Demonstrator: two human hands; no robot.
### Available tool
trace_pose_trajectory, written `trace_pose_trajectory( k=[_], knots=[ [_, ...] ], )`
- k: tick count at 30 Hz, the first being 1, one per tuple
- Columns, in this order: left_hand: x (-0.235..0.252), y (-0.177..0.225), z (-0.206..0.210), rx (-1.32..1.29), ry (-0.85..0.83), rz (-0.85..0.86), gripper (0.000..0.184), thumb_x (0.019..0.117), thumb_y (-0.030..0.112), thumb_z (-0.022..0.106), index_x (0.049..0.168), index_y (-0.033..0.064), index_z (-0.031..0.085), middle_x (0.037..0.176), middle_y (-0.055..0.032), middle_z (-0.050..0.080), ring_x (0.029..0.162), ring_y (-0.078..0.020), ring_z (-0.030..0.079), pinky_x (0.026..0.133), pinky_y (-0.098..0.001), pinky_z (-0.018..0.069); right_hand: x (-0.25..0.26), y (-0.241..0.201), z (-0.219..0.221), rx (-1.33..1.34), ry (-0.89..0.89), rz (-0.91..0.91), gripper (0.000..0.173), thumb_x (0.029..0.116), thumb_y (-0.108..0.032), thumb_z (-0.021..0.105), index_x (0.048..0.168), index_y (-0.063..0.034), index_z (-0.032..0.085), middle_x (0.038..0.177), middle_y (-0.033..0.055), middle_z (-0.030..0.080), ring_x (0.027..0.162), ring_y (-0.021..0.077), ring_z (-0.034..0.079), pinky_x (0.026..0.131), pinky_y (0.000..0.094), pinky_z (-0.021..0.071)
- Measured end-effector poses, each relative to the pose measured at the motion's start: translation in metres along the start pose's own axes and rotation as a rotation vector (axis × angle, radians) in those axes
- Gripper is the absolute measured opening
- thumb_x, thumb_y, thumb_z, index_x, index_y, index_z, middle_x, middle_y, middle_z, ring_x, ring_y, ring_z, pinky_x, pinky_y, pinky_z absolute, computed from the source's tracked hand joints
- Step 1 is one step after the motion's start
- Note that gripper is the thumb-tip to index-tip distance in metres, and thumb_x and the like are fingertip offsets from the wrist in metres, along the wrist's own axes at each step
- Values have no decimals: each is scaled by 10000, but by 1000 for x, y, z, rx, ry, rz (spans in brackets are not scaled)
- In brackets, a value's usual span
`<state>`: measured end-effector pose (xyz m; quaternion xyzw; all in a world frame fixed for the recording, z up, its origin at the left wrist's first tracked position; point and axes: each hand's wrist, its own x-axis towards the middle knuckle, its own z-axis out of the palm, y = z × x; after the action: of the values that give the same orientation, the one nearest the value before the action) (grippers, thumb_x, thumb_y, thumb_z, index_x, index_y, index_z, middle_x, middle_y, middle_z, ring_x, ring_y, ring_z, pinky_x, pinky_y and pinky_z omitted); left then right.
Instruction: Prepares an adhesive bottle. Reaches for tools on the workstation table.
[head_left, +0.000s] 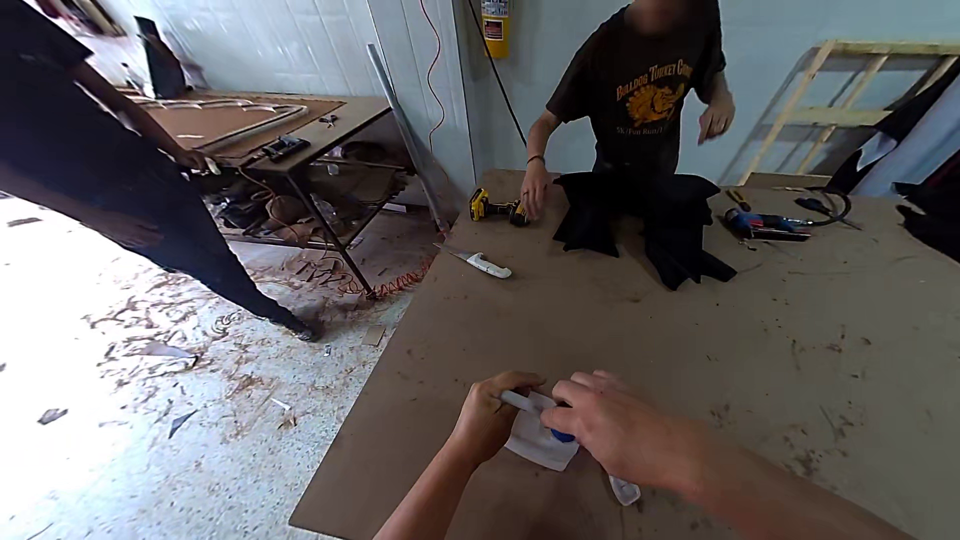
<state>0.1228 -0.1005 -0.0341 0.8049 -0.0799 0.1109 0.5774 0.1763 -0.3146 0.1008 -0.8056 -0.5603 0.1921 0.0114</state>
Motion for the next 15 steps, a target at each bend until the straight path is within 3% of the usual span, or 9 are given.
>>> trace_pose_trajectory(
  k=[3, 5, 6, 8, 9, 11, 13, 15],
  knots=[
    [-2, 1, 1, 6, 4, -11, 270, 1006, 80, 540, 1113, 146, 779, 1000, 49, 753, 918, -38, 686, 869, -275, 580, -7, 4, 4, 88, 59, -61, 456, 958, 20, 536, 1298, -246, 680, 1470, 21, 556, 1347, 269, 507, 1092, 497, 426],
    [-4, 1, 0, 4, 13, 1, 250, 996, 67, 550, 1092, 123, 773, 996, 39, 758, 931, -40, 700, 882, -280, 591, -7, -4, 0, 141, 58, 38, 542, 966, -163, 664, 1489, -232, 538, 1577, 43, 457, 1429, 284, 448, 1148, 503, 395],
    [-4, 1, 0, 2, 9, 11, 244, 1003, 63, 552, 1098, 116, 771, 1010, 34, 763, 947, -41, 705, 898, -282, 594, -4, -10, -2, 144, 66, 130, 636, 943, -326, 737, 1517, -192, 496, 1507, 79, 500, 1361, 299, 503, 1104, 490, 447],
    [-5, 1, 1, 7, -1, 9, 266, 1004, 53, 545, 1125, 122, 772, 1016, 37, 760, 941, -37, 692, 896, -269, 580, 3, -19, -5, 127, 29, 285, 702, 924, -559, 700, 1380, -51, 535, 1229, 177, 589, 1131, 352, 618, 932, 494, 536],
    [-5, 1, 1, 6, -6, -5, 276, 1002, 50, 546, 1137, 130, 773, 1022, 35, 762, 940, -43, 696, 895, -272, 584, 5, -20, -5, 125, -7, 309, 643, 964, -549, 651, 1290, -2, 562, 1150, 210, 615, 1088, 373, 637, 909, 505, 536],
    [-5, 1, 1, 11, -6, -27, 279, 1004, 58, 545, 1141, 141, 774, 1026, 36, 764, 933, -47, 700, 885, -274, 587, 3, -17, 0, 92, -14, 225, 418, 1033, -365, 599, 1239, -1, 602, 1130, 207, 629, 1090, 373, 638, 924, 496, 534],
    [-6, 0, 1, 25, -7, -38, 289, 1015, 80, 527, 1143, 156, 775, 1032, 47, 764, 938, -44, 696, 883, -274, 582, -5, -6, 15, 39, 100, 50, 281, 1024, -181, 597, 1283, -81, 637, 1185, 152, 635, 1117, 333, 622, 965, 463, 524],
    [-7, 0, 2, 25, -2, -18, 291, 1022, 96, 518, 1147, 161, 772, 1028, 50, 764, 930, -43, 695, 873, -269, 579, -12, 5, 30, 19, 235, -70, 315, 1022, -68, 528, 1286, -175, 662, 1286, 65, 642, 1196, 271, 599, 1012, 426, 504]
  ],
)
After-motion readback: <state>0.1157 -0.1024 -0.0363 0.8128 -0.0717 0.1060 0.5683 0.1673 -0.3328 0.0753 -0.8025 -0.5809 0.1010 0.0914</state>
